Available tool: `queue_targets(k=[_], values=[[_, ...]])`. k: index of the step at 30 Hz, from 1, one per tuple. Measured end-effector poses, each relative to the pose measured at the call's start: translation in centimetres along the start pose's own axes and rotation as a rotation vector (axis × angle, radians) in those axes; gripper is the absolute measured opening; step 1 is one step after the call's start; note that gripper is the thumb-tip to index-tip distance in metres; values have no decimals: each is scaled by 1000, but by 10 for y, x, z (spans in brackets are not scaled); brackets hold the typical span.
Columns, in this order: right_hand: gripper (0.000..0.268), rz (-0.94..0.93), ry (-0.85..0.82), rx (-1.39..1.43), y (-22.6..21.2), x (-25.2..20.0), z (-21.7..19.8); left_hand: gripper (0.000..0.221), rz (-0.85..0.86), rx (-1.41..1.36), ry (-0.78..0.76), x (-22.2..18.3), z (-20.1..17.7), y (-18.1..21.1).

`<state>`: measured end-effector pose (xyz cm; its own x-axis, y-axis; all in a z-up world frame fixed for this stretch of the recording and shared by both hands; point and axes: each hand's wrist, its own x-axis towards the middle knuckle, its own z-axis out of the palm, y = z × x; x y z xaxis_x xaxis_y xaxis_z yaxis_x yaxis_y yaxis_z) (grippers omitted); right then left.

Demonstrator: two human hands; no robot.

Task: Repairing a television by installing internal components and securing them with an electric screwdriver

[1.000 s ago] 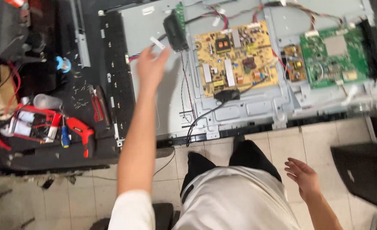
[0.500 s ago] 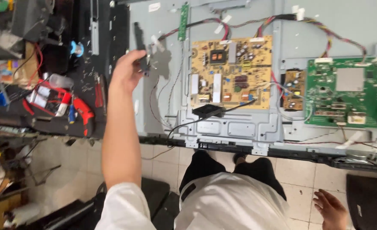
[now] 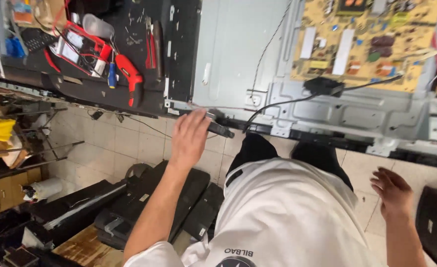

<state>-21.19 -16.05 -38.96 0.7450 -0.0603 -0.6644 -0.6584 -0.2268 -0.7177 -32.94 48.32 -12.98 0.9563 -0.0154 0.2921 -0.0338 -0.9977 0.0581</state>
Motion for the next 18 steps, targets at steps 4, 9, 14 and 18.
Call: queue_targets(k=[4, 9, 14, 18], values=[[38, -60, -254, 116, -66, -58, 76, 40, 73, -34, 133, -26, 26, -20], [29, 200, -272, 360, -131, -103, 178, 49, 110, 79, 258, -36, 58, -46], [27, 92, -257, 285, -164, -142, 272, 22, 38, 93, 452, -37, 73, -93], [30, -125, -356, -322, -238, -187, 341, 31, 132, -58, 359, -38, 70, -81]])
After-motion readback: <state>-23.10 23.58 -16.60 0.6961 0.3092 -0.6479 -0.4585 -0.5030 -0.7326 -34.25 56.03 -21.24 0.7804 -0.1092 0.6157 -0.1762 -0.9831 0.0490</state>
